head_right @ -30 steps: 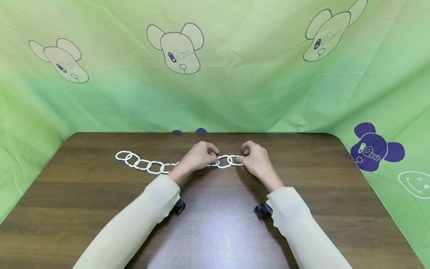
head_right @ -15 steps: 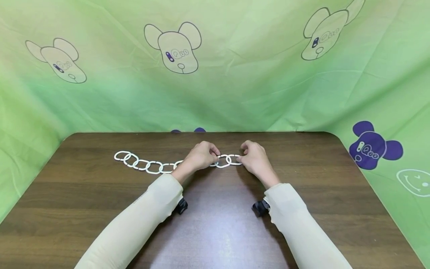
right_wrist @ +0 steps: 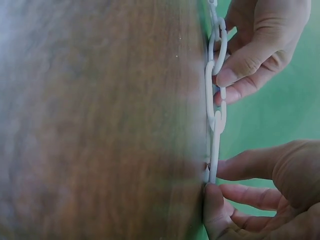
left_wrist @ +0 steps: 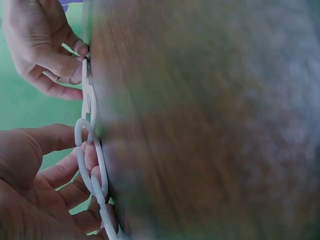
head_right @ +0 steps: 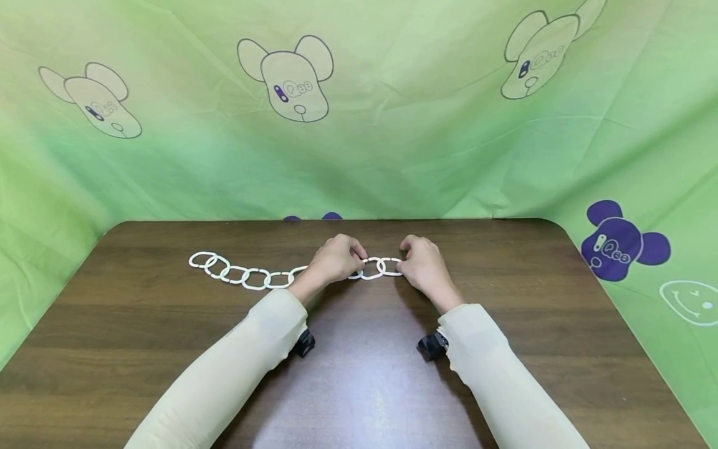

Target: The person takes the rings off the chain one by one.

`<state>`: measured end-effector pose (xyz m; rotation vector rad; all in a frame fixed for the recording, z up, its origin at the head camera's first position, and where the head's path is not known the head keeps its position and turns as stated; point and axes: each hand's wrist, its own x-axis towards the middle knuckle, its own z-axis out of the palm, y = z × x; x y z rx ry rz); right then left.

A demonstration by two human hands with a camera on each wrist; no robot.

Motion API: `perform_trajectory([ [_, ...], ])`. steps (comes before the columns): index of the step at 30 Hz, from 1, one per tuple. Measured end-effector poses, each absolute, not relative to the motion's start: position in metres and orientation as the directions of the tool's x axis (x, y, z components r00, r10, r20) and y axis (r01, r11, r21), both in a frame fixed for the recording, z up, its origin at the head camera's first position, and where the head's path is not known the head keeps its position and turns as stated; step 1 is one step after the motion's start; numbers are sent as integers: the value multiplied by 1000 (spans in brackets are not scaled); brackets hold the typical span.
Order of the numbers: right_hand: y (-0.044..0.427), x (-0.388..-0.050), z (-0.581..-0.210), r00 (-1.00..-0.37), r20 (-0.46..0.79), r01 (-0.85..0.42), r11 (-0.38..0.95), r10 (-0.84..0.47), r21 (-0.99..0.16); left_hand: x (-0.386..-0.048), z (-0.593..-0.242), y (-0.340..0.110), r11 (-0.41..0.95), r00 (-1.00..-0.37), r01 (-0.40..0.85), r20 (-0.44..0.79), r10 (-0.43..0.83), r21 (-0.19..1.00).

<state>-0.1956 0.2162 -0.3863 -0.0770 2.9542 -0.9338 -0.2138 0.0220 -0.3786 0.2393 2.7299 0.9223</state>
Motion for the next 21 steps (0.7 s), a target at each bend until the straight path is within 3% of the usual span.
perform_trajectory([
  [21,218,-195,-386,-996,4,-78,830,-91,-553,-216,-380,16,647,-949,15,-194,250,762],
])
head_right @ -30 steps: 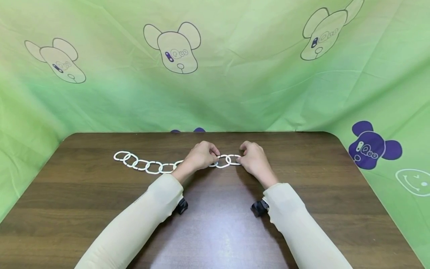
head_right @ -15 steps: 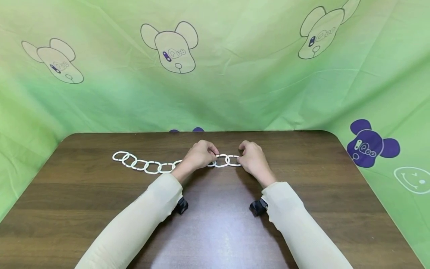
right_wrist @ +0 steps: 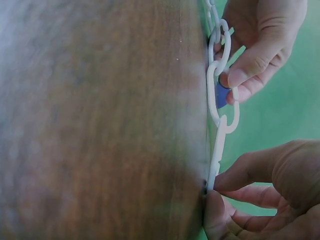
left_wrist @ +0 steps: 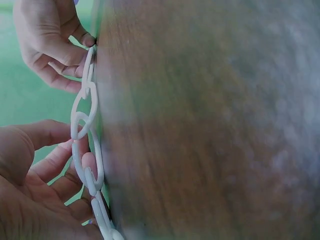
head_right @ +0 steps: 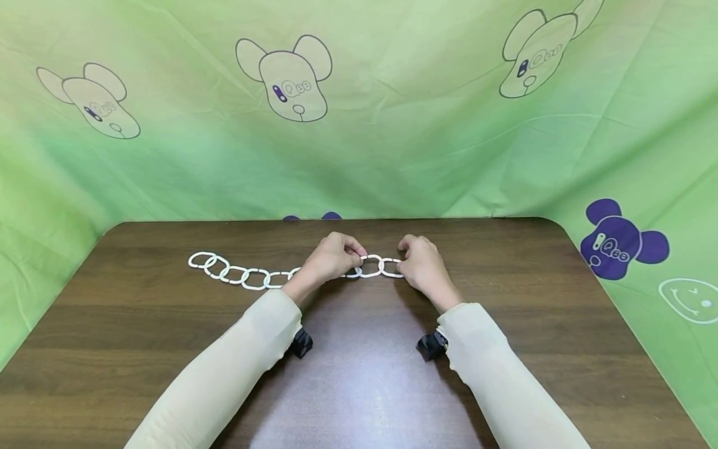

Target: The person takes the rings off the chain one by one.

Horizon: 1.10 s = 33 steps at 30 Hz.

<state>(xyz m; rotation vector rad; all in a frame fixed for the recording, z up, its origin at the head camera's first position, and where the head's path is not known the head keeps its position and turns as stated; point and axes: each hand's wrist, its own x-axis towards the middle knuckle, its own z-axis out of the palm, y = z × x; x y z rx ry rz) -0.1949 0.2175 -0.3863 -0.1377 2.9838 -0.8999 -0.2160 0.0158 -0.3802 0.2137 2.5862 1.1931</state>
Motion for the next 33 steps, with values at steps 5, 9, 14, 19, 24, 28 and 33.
perform_trajectory([
  [5,218,-195,-388,-995,33,-100,827,-98,-554,-216,-380,15,618,-945,24,-183,270,786],
  [9,218,-195,-389,-994,52,-109,827,-97,-551,-216,-380,14,604,-945,38,-168,280,796],
  [14,217,-195,-388,-995,51,-103,829,-90,-550,-216,-380,13,601,-944,42,-166,286,798],
  [19,217,-195,-387,-996,54,-92,820,-75,-565,-216,-380,13,590,-943,46,-161,293,806],
  [24,218,-194,-386,-995,80,-98,812,-63,-576,-216,-380,14,571,-942,46,-154,297,820],
  [28,218,-193,-385,-994,97,-102,798,-55,-593,-217,-382,14,556,-942,60,-137,306,829],
  [33,218,-192,-382,-995,96,-93,763,-40,-640,-216,-380,13,533,-938,77,-120,325,843],
])
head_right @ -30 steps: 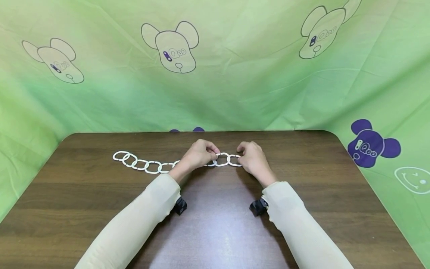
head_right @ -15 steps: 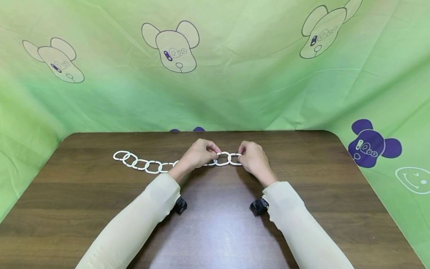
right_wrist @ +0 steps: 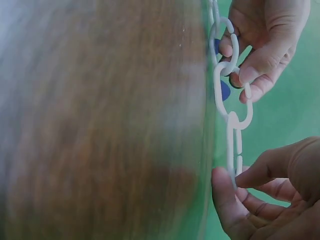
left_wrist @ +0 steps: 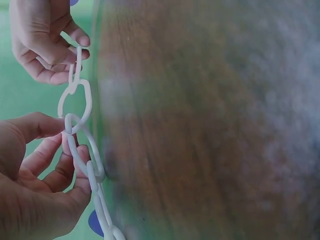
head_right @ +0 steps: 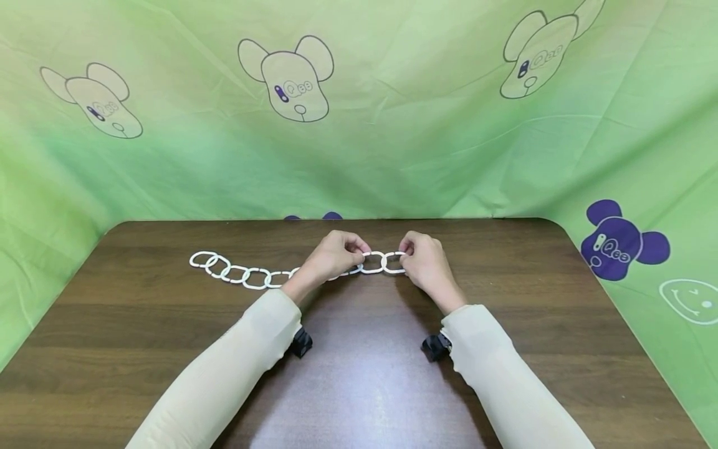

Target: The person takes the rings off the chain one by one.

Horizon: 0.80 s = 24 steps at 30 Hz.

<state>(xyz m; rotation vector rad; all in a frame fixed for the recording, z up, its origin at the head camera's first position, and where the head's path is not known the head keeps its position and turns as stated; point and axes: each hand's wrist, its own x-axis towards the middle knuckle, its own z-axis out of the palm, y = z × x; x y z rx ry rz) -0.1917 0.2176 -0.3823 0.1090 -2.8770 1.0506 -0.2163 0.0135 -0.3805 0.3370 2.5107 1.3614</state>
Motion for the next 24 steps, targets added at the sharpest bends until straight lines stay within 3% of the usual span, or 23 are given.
perform_trajectory([
  [7,216,-188,-378,-998,51,-56,678,-27,-733,-215,-380,14,507,-939,79,-108,328,858],
  [24,213,-186,-375,-999,46,-42,625,-10,-779,-214,-379,11,422,-926,28,-135,353,906],
])
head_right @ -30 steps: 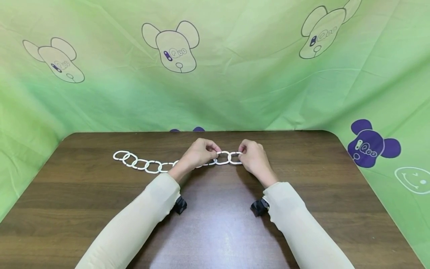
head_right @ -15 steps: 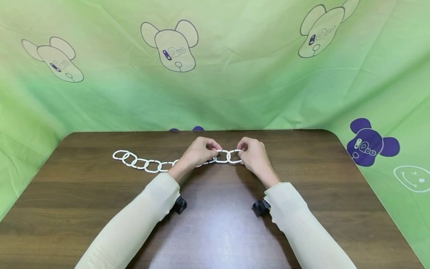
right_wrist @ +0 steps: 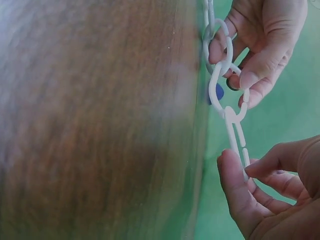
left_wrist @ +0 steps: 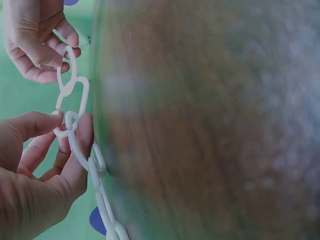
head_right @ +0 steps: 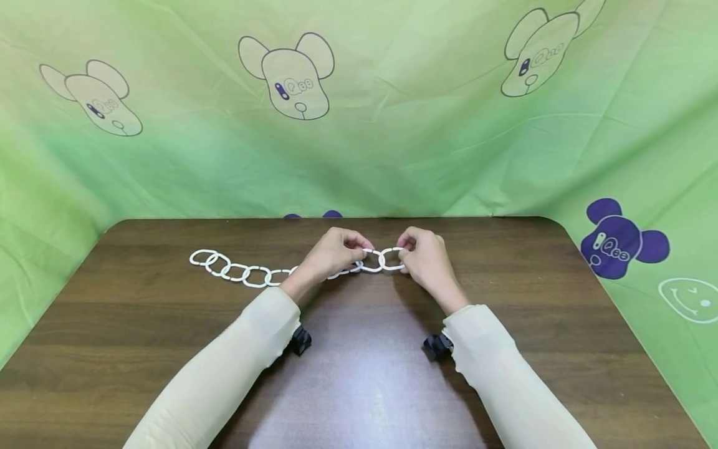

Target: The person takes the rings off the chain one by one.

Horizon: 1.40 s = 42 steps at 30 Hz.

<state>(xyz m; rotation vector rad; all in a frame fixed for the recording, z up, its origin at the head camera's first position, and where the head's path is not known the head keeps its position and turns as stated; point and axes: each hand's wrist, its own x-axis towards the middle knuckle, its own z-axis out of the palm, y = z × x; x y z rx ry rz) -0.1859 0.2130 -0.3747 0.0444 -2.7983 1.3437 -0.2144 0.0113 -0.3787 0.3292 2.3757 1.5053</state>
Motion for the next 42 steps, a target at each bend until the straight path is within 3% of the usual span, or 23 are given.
perform_trajectory([
  [17,214,-184,-370,-1000,30,-27,621,-6,-784,-214,-375,9,506,-916,55,-157,368,861],
  [42,209,-183,-367,-999,29,-41,608,-30,-793,-216,-376,7,440,-919,115,-73,388,891],
])
